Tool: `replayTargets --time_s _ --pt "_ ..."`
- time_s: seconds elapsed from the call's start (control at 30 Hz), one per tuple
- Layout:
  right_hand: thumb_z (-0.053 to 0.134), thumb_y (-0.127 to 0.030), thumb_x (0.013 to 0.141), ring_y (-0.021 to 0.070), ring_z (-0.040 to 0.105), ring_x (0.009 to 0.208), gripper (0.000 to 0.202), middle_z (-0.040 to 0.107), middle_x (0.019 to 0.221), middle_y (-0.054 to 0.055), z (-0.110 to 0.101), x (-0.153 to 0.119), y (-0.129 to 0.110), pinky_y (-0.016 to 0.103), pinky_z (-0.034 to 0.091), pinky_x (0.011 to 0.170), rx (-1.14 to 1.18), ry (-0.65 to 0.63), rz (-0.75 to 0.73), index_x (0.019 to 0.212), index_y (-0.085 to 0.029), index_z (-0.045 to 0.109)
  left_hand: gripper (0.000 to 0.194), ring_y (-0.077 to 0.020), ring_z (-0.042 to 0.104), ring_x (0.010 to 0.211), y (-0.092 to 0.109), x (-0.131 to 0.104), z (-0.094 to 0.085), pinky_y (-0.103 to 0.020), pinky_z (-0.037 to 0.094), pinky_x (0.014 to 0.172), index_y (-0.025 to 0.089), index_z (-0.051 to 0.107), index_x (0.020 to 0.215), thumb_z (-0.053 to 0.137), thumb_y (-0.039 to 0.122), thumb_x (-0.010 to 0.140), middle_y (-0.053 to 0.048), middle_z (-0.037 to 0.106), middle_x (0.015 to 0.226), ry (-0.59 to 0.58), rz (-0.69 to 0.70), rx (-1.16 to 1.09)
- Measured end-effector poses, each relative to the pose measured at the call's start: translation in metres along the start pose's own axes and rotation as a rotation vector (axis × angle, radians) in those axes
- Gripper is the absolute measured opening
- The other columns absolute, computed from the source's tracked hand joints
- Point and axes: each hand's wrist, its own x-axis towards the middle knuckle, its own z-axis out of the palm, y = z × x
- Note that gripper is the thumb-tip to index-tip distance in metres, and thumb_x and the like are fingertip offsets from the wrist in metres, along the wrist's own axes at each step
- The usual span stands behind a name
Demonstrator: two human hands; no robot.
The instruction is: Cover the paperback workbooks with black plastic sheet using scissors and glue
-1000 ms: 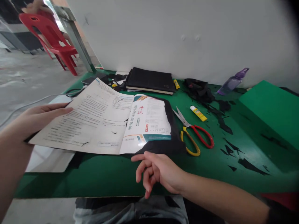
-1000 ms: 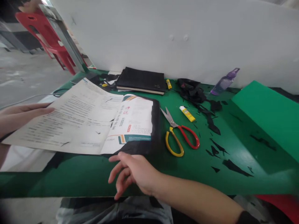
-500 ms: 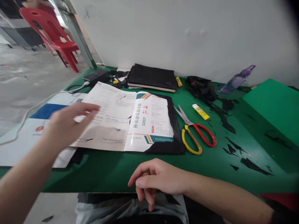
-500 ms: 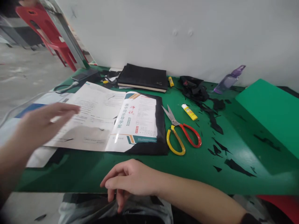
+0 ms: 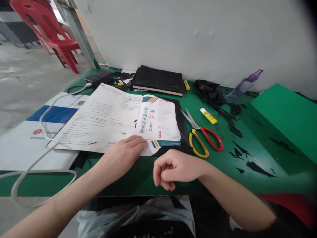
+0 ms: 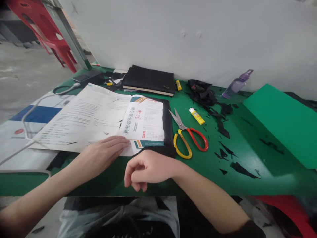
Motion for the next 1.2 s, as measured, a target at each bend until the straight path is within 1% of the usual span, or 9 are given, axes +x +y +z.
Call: replayTargets --time_s 0.07,0.2,0.3,0.37,0.5,0.67,0.9,1.1,1.2 --pt "0.044 -0.013 0.071 0.0075 0.053 0.050 0.019 0.057 0.058 -0.005 -0.006 -0.007 -0.004 0.021 0.044 0.052 -0.099 0.195 -0.094 0.075 -0.017 0.062 0.033 -0.0261 0.057 0.112 0.002 0.003 0.000 -0.040 0.050 0.092 0.019 0.064 0.111 0.037 0.019 0.094 -0.009 0.067 0.113 -0.035 0.024 0.062" --pt "0.046 -0.021 0.080 0.0104 0.053 0.057 0.018 0.061 0.065 -0.001 -0.017 -0.030 -0.006 0.025 0.042 0.056 -0.556 0.969 -0.284 0.082 -0.019 0.064 0.028 -0.0307 0.057 0.096 0.019 0.018 0.004 -0.041 0.049 0.075 0.016 0.067 0.102 0.040 0.016 0.091 -0.015 0.065 0.099 -0.083 -0.004 0.224" --pt "0.048 -0.025 0.084 0.0128 0.053 0.059 0.018 0.062 0.067 0.000 -0.025 -0.051 0.005 0.028 0.041 0.061 -0.921 1.432 -0.182 0.088 -0.019 0.064 0.026 -0.0314 0.057 0.086 0.036 0.031 0.008 -0.039 0.046 0.063 0.012 0.066 0.101 0.042 0.015 0.091 -0.017 0.062 0.094 -0.124 -0.014 0.284" --pt "0.050 -0.029 0.085 0.0151 0.055 0.066 0.017 0.063 0.073 0.002 -0.030 -0.062 0.020 0.029 0.041 0.064 -1.064 1.558 -0.063 0.089 -0.019 0.063 0.025 -0.0299 0.057 0.085 0.044 0.040 0.010 -0.037 0.045 0.060 0.012 0.066 0.097 0.042 0.014 0.091 -0.016 0.062 0.095 -0.155 0.035 0.313" --pt "0.053 -0.044 0.086 0.0200 0.059 0.080 0.027 0.064 0.085 0.005 -0.039 -0.071 0.056 0.030 0.042 0.065 -1.121 1.528 0.147 0.094 -0.019 0.060 0.024 -0.0276 0.058 0.089 0.053 0.057 0.012 -0.034 0.047 0.063 0.013 0.065 0.095 0.043 0.021 0.094 -0.015 0.063 0.098 -0.176 0.118 0.367" --pt "0.055 -0.044 0.085 0.0235 0.059 0.090 0.030 0.064 0.090 0.008 -0.047 -0.063 0.085 0.033 0.046 0.075 -1.187 1.543 0.192 0.099 -0.017 0.058 0.029 -0.0262 0.060 0.088 0.052 0.077 0.015 -0.033 0.048 0.062 0.012 0.061 0.097 0.040 0.032 0.098 -0.011 0.062 0.094 -0.163 0.108 0.366" --pt "0.055 -0.036 0.086 0.0304 0.052 0.105 0.040 0.060 0.113 0.015 -0.051 -0.060 0.090 0.041 0.046 0.086 -1.320 1.475 0.296 0.118 -0.013 0.051 0.028 -0.0249 0.061 0.083 0.042 0.084 0.026 -0.034 0.048 0.060 0.013 0.057 0.097 0.035 0.032 0.099 -0.009 0.061 0.091 -0.141 0.113 0.351" --pt "0.051 -0.046 0.087 0.0305 0.052 0.105 0.049 0.058 0.111 0.017 -0.054 -0.063 0.092 0.041 0.044 0.088 -1.256 1.468 0.459 0.120 -0.010 0.053 0.030 -0.0247 0.060 0.088 0.031 0.081 0.032 -0.037 0.050 0.068 0.014 0.058 0.106 0.032 0.027 0.099 -0.008 0.061 0.097 -0.105 0.146 0.251" --pt "0.046 -0.048 0.089 0.0320 0.053 0.104 0.054 0.057 0.110 0.019 -0.052 -0.068 0.083 0.041 0.045 0.084 -1.247 1.371 0.584 0.124 -0.007 0.051 0.031 -0.0241 0.060 0.090 0.027 0.079 0.031 -0.039 0.050 0.073 0.015 0.059 0.109 0.034 0.028 0.099 -0.008 0.062 0.098 -0.076 0.132 0.156"
